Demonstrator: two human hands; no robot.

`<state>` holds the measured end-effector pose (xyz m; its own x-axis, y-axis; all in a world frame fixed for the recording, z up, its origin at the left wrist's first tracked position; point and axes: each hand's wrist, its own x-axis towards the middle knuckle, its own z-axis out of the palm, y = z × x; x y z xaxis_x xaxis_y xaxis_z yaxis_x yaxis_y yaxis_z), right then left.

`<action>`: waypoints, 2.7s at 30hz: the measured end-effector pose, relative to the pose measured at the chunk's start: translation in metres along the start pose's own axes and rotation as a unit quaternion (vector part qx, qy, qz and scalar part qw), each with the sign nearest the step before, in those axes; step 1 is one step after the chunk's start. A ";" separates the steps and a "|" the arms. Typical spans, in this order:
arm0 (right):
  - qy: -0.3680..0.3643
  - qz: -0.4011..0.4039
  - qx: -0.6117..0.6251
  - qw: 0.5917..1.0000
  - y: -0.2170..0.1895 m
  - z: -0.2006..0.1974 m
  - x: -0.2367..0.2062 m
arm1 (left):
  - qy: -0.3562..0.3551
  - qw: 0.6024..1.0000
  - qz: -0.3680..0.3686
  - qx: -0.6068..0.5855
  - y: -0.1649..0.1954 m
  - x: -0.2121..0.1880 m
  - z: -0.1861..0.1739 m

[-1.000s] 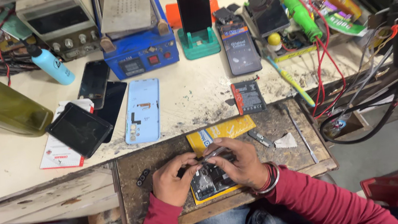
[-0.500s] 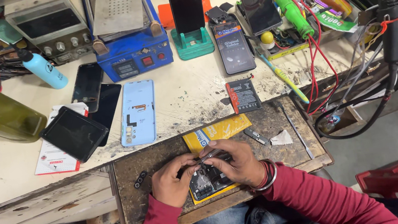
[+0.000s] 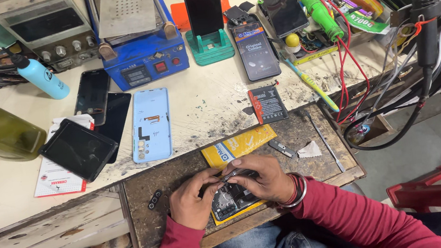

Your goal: The person disassembles a smartphone using a screwdriver, cleans the interior with a toothbrush, and reassembles the device by tightening screws. The phone is handled throughout, with tools used for opening and closing the case.

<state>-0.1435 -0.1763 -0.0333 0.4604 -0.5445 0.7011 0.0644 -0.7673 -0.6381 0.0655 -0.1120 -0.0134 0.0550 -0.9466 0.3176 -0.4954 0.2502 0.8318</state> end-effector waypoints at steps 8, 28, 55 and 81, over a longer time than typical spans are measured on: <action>0.014 0.002 -0.026 1.000 -0.003 -0.002 0.002 | 0.010 1.000 -0.011 -0.019 -0.001 0.001 0.005; 0.022 0.130 0.048 0.990 -0.004 -0.031 -0.013 | 0.014 0.998 0.049 0.047 -0.014 0.005 -0.004; -0.193 -0.012 -0.049 0.980 -0.015 -0.027 0.013 | -0.023 0.994 0.070 0.078 -0.023 0.003 -0.001; -0.196 0.074 -0.144 0.967 -0.059 -0.014 0.046 | 0.296 0.948 0.115 0.029 0.018 -0.017 -0.027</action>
<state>-0.1386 -0.1615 0.0412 0.7495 -0.5280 0.3992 -0.2502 -0.7843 -0.5677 0.0789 -0.0857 0.0088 0.4085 -0.5843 0.7012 -0.5985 0.4085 0.6891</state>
